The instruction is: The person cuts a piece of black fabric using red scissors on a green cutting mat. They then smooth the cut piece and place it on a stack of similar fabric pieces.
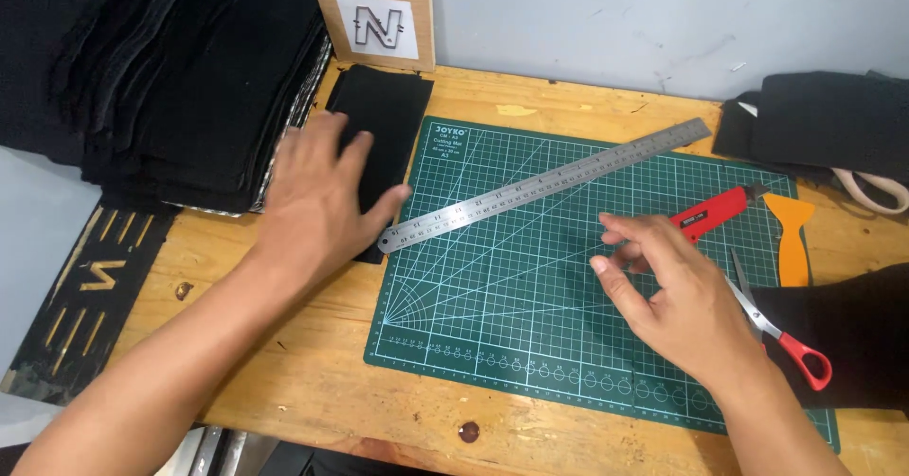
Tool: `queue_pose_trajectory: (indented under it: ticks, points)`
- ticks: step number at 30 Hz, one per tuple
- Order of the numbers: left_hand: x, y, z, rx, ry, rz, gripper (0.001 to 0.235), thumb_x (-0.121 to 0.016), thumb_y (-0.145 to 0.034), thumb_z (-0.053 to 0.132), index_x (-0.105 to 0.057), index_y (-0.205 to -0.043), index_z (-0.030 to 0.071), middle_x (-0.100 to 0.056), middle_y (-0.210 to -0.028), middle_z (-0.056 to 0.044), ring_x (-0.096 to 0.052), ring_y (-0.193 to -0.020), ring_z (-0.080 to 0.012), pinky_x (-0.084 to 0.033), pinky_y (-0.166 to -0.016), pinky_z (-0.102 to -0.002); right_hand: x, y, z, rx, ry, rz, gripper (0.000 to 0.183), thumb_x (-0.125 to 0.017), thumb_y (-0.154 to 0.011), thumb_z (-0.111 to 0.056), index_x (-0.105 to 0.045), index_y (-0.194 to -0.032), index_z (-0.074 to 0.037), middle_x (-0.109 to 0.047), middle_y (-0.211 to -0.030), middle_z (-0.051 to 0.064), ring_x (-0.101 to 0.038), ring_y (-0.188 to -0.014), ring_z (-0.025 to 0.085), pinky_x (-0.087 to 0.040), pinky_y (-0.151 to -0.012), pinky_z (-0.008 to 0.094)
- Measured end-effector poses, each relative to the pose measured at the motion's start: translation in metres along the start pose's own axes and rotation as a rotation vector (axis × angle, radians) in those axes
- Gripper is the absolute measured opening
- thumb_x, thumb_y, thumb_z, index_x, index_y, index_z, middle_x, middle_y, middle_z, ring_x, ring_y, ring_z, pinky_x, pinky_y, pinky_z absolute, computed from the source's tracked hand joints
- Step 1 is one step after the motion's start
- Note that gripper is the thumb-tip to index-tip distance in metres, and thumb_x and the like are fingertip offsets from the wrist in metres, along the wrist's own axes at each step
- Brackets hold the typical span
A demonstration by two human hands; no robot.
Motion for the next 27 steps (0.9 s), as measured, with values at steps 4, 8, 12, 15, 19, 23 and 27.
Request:
queue_pose_trajectory:
  ticks: [4, 8, 12, 15, 19, 23, 27]
  points:
    - [-0.058, -0.029, -0.013, 0.095, 0.037, -0.26, 0.083, -0.046, -0.098, 0.072, -0.051, -0.147, 0.005, -0.041, -0.156, -0.029, -0.031, -0.149, -0.0438, -0.023, -0.119, -0.057, -0.002, -0.001, -0.002, -0.034, 0.014, -0.003, 0.039, -0.066, -0.094, -0.023, -0.061, -0.131, -0.013, -0.068, -0.116, 0.004, -0.074, -0.088, 0.012, -0.058, -0.052, 0.029]
    - [-0.076, -0.039, -0.015, 0.076, 0.084, -0.139, 0.058, -0.059, -0.095, 0.049, -0.063, -0.131, 0.004, -0.056, -0.136, -0.024, -0.047, -0.131, -0.0443, -0.04, -0.103, -0.058, 0.002, 0.0, -0.005, 0.012, 0.021, 0.009, 0.036, -0.064, -0.096, -0.023, -0.062, -0.13, -0.011, -0.067, -0.114, 0.004, -0.074, -0.089, 0.012, -0.058, -0.063, 0.03]
    - [-0.079, -0.04, -0.016, 0.08, -0.064, 0.059, 0.035, -0.057, -0.093, 0.043, -0.071, -0.104, 0.012, -0.066, -0.115, -0.015, -0.06, -0.106, -0.0388, -0.047, -0.079, -0.054, 0.002, 0.001, -0.01, 0.082, 0.098, 0.031, 0.034, -0.061, -0.099, -0.03, -0.065, -0.127, -0.011, -0.067, -0.113, 0.002, -0.071, -0.1, 0.02, -0.056, -0.073, 0.037]
    - [-0.088, -0.039, -0.017, 0.091, -0.008, -0.012, 0.048, -0.066, -0.094, 0.044, -0.073, -0.125, 0.008, -0.062, -0.133, -0.019, -0.054, -0.132, -0.0385, -0.047, -0.095, -0.052, 0.011, 0.001, -0.025, 0.186, 0.154, 0.162, 0.019, -0.073, -0.093, -0.022, -0.074, -0.111, -0.016, -0.07, -0.092, 0.002, -0.075, -0.084, 0.024, -0.061, -0.073, 0.039]
    - [-0.032, -0.031, 0.042, -0.05, 0.059, 0.071, 0.05, -0.072, -0.095, 0.036, -0.072, -0.126, -0.003, -0.06, -0.134, -0.025, -0.052, -0.134, -0.043, -0.043, -0.103, -0.052, 0.036, 0.005, -0.015, 0.161, 0.263, 0.214, 0.013, -0.072, -0.095, -0.019, -0.075, -0.106, -0.011, -0.069, -0.086, 0.01, -0.073, -0.082, 0.033, -0.059, -0.074, 0.045]
    - [-0.003, -0.01, 0.118, -0.315, 0.188, 0.071, 0.03, -0.071, -0.094, 0.037, -0.078, -0.111, 0.013, -0.07, -0.113, -0.009, -0.065, -0.117, -0.0276, -0.05, -0.094, -0.038, 0.076, 0.014, 0.027, -0.137, 0.429, 0.217, 0.015, -0.07, -0.1, -0.028, -0.077, -0.103, -0.015, -0.069, -0.083, 0.006, -0.072, -0.082, 0.03, -0.056, -0.073, 0.044]
    - [0.008, 0.015, 0.194, -0.612, 0.443, -0.142, 0.033, -0.059, -0.101, 0.033, -0.077, -0.109, 0.006, -0.073, -0.114, -0.018, -0.063, -0.122, -0.0365, -0.046, -0.105, -0.048, 0.086, 0.029, 0.074, -0.653, 0.378, -0.15, 0.048, -0.069, -0.093, -0.039, -0.07, -0.121, -0.001, -0.071, -0.113, 0.025, -0.069, -0.112, 0.046, -0.051, -0.093, 0.059]
Point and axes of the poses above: each hand's wrist, its own y-axis away from the middle knuckle, its own x-axis out of the back of the hand, z = x × y, the point moved 10 cm from there along -y, towards the middle knuckle
